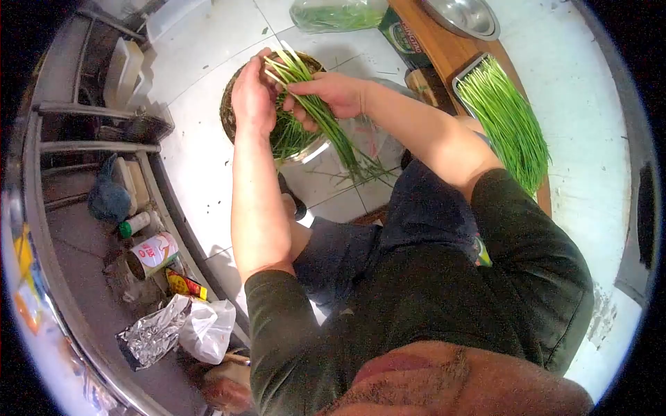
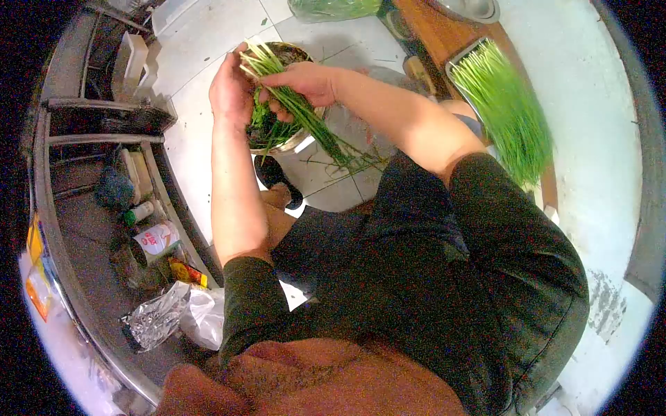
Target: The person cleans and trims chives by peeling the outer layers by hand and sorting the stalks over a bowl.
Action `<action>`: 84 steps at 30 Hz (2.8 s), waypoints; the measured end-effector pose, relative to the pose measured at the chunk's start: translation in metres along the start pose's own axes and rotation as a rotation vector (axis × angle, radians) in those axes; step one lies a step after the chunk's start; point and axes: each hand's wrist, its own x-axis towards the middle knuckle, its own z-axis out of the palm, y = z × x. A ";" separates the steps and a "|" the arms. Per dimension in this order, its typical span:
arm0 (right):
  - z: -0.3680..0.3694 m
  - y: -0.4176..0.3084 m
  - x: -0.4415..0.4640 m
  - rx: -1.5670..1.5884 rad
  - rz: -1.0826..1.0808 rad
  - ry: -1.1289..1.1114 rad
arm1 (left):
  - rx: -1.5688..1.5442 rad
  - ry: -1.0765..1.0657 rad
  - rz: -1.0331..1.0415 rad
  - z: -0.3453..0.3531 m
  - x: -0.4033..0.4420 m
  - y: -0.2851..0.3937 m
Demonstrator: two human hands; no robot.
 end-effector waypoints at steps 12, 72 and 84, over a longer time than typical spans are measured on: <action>-0.012 -0.010 -0.002 0.081 -0.056 -0.090 | 0.178 -0.058 -0.030 -0.002 -0.003 -0.003; -0.011 -0.010 -0.001 -0.152 -0.158 -0.006 | 0.998 0.213 0.080 -0.021 -0.002 0.008; -0.010 -0.018 0.006 -0.286 -0.231 -0.029 | 0.830 0.135 0.244 -0.025 -0.001 -0.001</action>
